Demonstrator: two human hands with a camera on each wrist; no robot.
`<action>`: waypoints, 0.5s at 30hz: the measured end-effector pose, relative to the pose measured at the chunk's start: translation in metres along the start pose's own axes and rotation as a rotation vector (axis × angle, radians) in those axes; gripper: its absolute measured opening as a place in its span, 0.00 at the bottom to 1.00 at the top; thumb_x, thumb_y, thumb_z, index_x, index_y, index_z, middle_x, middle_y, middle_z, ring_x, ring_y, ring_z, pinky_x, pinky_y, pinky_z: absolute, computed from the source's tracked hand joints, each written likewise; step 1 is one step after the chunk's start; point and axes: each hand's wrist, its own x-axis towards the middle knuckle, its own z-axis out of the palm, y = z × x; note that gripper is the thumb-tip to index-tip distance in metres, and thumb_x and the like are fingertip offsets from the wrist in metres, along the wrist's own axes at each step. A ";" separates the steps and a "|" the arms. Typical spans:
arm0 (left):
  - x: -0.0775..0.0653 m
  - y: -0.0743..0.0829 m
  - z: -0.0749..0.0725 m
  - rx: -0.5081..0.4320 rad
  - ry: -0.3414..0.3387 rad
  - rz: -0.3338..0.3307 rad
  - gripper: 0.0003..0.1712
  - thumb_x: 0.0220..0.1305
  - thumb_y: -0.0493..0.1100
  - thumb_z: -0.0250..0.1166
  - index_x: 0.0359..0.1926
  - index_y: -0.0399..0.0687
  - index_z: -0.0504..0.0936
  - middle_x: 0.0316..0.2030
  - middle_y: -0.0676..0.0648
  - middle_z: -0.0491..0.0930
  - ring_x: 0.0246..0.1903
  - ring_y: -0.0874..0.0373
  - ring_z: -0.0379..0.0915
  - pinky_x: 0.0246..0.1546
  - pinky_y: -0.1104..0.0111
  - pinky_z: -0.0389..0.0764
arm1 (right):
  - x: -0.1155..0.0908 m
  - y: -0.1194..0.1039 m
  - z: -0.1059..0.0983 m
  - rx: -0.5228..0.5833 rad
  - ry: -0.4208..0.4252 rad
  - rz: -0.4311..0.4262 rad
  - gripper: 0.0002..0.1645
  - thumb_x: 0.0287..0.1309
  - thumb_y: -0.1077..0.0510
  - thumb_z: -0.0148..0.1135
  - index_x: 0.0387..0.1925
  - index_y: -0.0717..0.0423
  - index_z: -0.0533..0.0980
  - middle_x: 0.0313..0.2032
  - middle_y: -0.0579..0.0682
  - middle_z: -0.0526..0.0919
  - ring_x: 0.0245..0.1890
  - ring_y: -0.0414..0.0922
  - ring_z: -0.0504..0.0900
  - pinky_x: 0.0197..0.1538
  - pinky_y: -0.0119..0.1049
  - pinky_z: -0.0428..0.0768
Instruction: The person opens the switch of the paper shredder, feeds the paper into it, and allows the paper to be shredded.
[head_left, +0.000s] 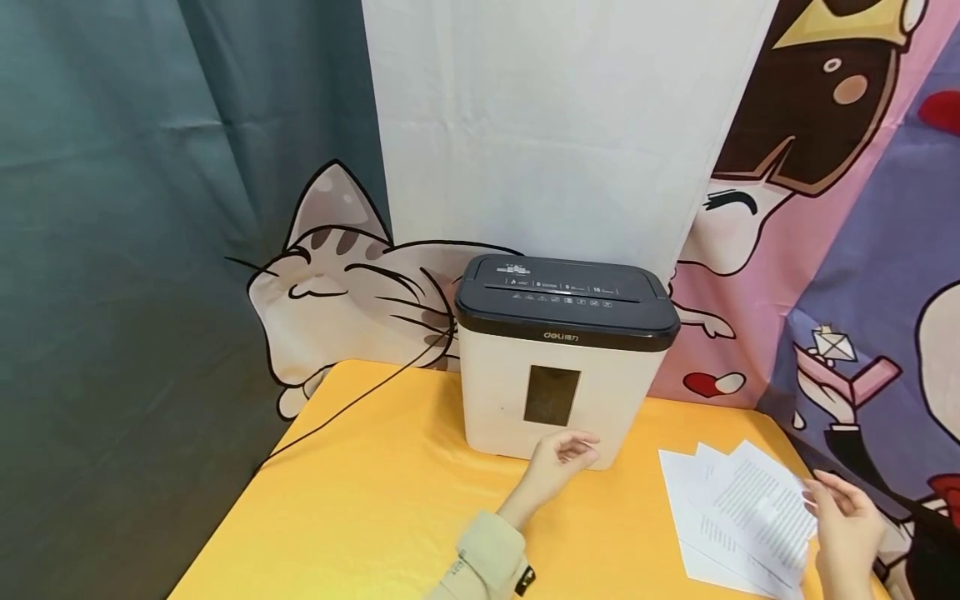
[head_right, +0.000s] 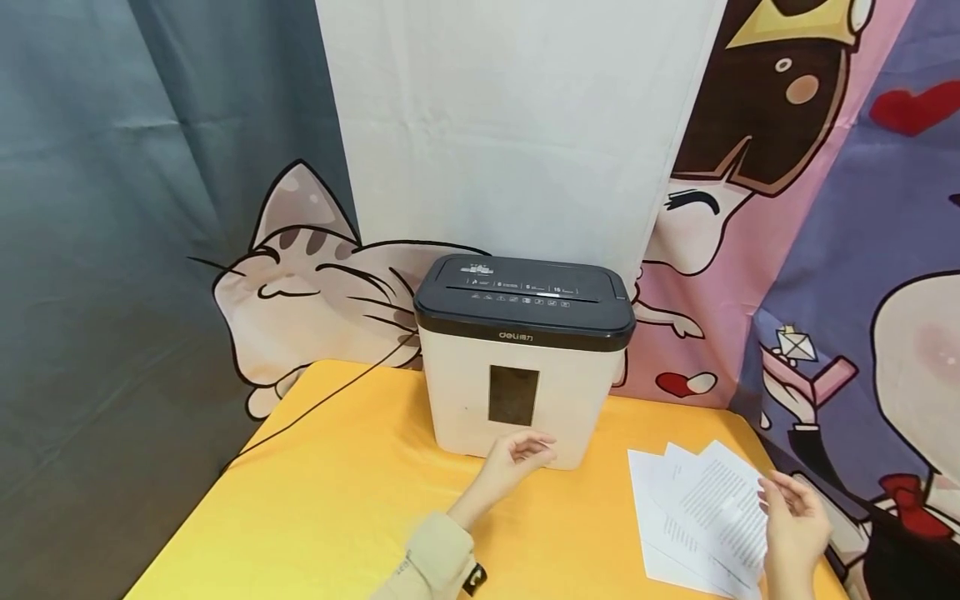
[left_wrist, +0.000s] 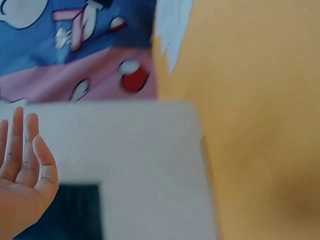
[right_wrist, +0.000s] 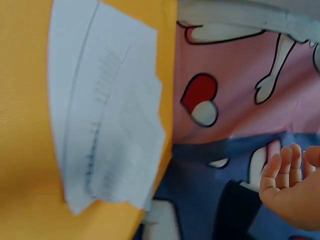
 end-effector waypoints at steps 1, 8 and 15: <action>0.002 -0.009 0.008 -0.023 0.000 -0.013 0.13 0.63 0.33 0.60 0.46 0.27 0.78 0.37 0.28 0.81 0.33 0.44 0.79 0.35 0.79 0.75 | 0.006 0.015 -0.013 -0.015 0.029 0.009 0.12 0.53 0.73 0.62 0.38 0.59 0.83 0.22 0.39 0.86 0.19 0.32 0.83 0.23 0.20 0.78; 0.014 -0.066 0.061 -0.012 -0.030 -0.101 0.12 0.62 0.38 0.62 0.46 0.36 0.81 0.35 0.35 0.84 0.27 0.76 0.71 0.34 0.80 0.75 | -0.013 0.004 -0.007 -0.067 0.210 0.223 0.20 0.53 0.75 0.54 0.24 0.48 0.82 0.14 0.37 0.82 0.13 0.31 0.79 0.20 0.19 0.75; 0.014 -0.093 0.105 0.080 -0.030 -0.071 0.08 0.61 0.35 0.62 0.40 0.38 0.83 0.34 0.44 0.85 0.27 0.77 0.71 0.31 0.82 0.75 | -0.015 -0.008 0.002 -0.178 0.258 0.285 0.26 0.54 0.73 0.49 0.19 0.38 0.78 0.10 0.32 0.78 0.10 0.28 0.75 0.17 0.18 0.72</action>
